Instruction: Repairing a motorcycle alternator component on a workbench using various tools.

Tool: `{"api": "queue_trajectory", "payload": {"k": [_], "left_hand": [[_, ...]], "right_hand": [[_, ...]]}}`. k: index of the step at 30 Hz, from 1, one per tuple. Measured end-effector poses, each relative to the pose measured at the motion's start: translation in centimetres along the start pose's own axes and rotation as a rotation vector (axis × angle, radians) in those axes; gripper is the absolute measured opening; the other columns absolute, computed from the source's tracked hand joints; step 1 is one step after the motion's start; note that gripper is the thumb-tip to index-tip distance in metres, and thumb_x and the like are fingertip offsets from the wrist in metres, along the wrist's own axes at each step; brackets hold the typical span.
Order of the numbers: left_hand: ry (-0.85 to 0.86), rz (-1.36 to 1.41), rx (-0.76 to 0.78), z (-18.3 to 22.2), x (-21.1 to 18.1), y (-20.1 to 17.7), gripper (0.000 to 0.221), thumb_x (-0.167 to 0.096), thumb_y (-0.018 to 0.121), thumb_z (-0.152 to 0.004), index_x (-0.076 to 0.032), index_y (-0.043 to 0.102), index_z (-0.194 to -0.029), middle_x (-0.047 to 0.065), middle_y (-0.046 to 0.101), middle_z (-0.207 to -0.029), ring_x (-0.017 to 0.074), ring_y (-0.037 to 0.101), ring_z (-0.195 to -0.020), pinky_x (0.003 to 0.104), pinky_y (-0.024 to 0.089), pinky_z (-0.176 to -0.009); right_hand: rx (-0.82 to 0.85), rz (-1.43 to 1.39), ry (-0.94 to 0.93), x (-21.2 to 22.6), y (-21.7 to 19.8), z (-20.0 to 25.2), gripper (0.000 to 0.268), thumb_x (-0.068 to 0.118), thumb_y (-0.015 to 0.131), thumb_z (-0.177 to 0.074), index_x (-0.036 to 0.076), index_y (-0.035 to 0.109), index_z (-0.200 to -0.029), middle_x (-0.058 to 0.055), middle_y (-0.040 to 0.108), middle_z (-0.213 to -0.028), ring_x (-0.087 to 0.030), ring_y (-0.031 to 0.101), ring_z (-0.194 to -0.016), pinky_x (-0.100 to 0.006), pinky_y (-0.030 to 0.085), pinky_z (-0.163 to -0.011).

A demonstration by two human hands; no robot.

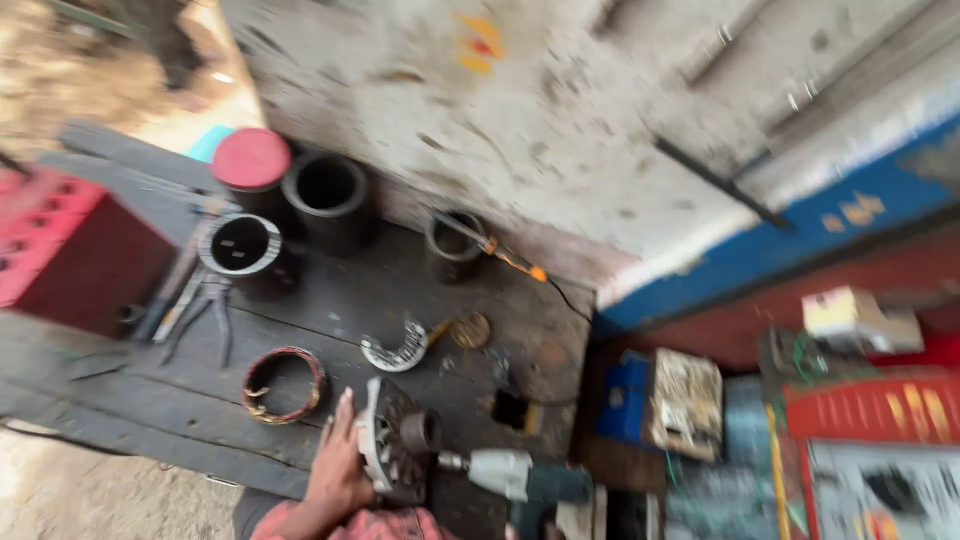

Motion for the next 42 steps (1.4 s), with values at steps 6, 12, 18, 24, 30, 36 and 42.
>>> {"api": "queue_trajectory", "payload": {"k": [6, 12, 18, 24, 30, 36, 42], "left_hand": [[0.088, 0.051, 0.039, 0.1, 1.2, 1.1, 0.104, -0.031, 0.089, -0.052, -0.003, 0.043, -0.141, 0.031, 0.035, -0.151, 0.0471, 0.038, -0.139, 0.049, 0.031, -0.115], [0.072, 0.176, 0.239, -2.3, 2.3, 1.2, 0.085, -0.023, 0.084, -0.057, -0.011, 0.054, -0.136, 0.019, 0.062, -0.134, 0.038, 0.057, -0.125, 0.041, 0.049, -0.105], [0.287, 0.246, 0.268, -4.9, -0.2, -1.3, 0.09, -0.017, 0.082, -0.053, 0.0, 0.048, -0.135, 0.025, 0.062, -0.127, 0.043, 0.06, -0.115, 0.045, 0.05, -0.099], [0.32, 0.24, 0.38, -5.3, -0.4, -0.7, 0.088, -0.021, 0.086, -0.055, -0.001, 0.051, -0.134, 0.023, 0.061, -0.132, 0.0435, 0.058, -0.122, 0.043, 0.05, -0.103], [0.08, 0.482, 0.527, -3.9, 5.7, 0.5, 0.104, -0.016, 0.09, -0.055, 0.002, 0.041, -0.146, 0.023, 0.049, -0.148, 0.0375, 0.043, -0.14, 0.043, 0.033, -0.115], [-0.642, 1.077, 0.337, -2.7, 6.8, 2.2, 0.062, -0.029, 0.063, -0.091, 0.0, 0.055, -0.145, 0.012, 0.066, -0.142, 0.0218, 0.058, -0.134, 0.036, 0.04, -0.111], [-0.604, 0.428, 0.029, -1.2, 0.4, 2.2, 0.066, -0.033, 0.076, -0.089, -0.007, 0.055, -0.147, 0.024, 0.074, -0.114, 0.0406, 0.071, -0.1, 0.046, 0.053, -0.087]], "right_hand": [[0.103, -0.182, 0.171, 12.5, -11.1, 6.2, 0.086, 0.063, 0.088, -0.06, 0.002, 0.069, -0.117, -0.016, 0.078, -0.11, -0.028, 0.076, -0.104, -0.037, 0.058, -0.091], [0.528, -0.438, 0.232, 12.0, -7.3, 4.3, 0.068, 0.042, 0.092, -0.067, -0.004, 0.072, -0.112, -0.014, 0.076, -0.085, -0.034, 0.075, -0.077, -0.047, 0.061, -0.075], [0.992, -1.745, 0.135, 15.1, -3.3, 6.5, 0.062, 0.026, 0.076, -0.093, -0.009, 0.053, -0.138, -0.013, 0.058, -0.082, -0.026, 0.06, -0.07, -0.042, 0.053, -0.064], [0.811, -1.581, 0.304, 19.9, -8.4, 8.6, 0.066, 0.012, 0.07, -0.07, 0.002, 0.052, -0.132, -0.016, 0.07, -0.121, -0.024, 0.072, -0.099, -0.038, 0.061, -0.08], [0.669, -1.576, 0.13, 19.3, -11.8, 9.8, 0.069, 0.008, 0.076, -0.075, -0.002, 0.049, -0.138, -0.022, 0.065, -0.117, -0.022, 0.065, -0.077, -0.036, 0.057, -0.065], [0.627, -1.395, -0.117, 21.5, -19.3, 12.5, 0.05, 0.008, 0.078, -0.079, -0.011, 0.062, -0.122, -0.018, 0.068, -0.087, -0.024, 0.066, -0.073, -0.037, 0.056, -0.066], [0.705, -1.247, -0.385, 26.0, -21.3, 9.6, 0.043, 0.013, 0.084, -0.076, -0.006, 0.069, -0.112, -0.015, 0.074, -0.088, -0.025, 0.072, -0.08, -0.039, 0.062, -0.073]]}}
Point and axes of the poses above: each hand's wrist, its own z-axis away from the middle knuckle, its own y-axis out of the palm, x = y × z, the point moved 7 cm from there along -z, towards the middle knuckle
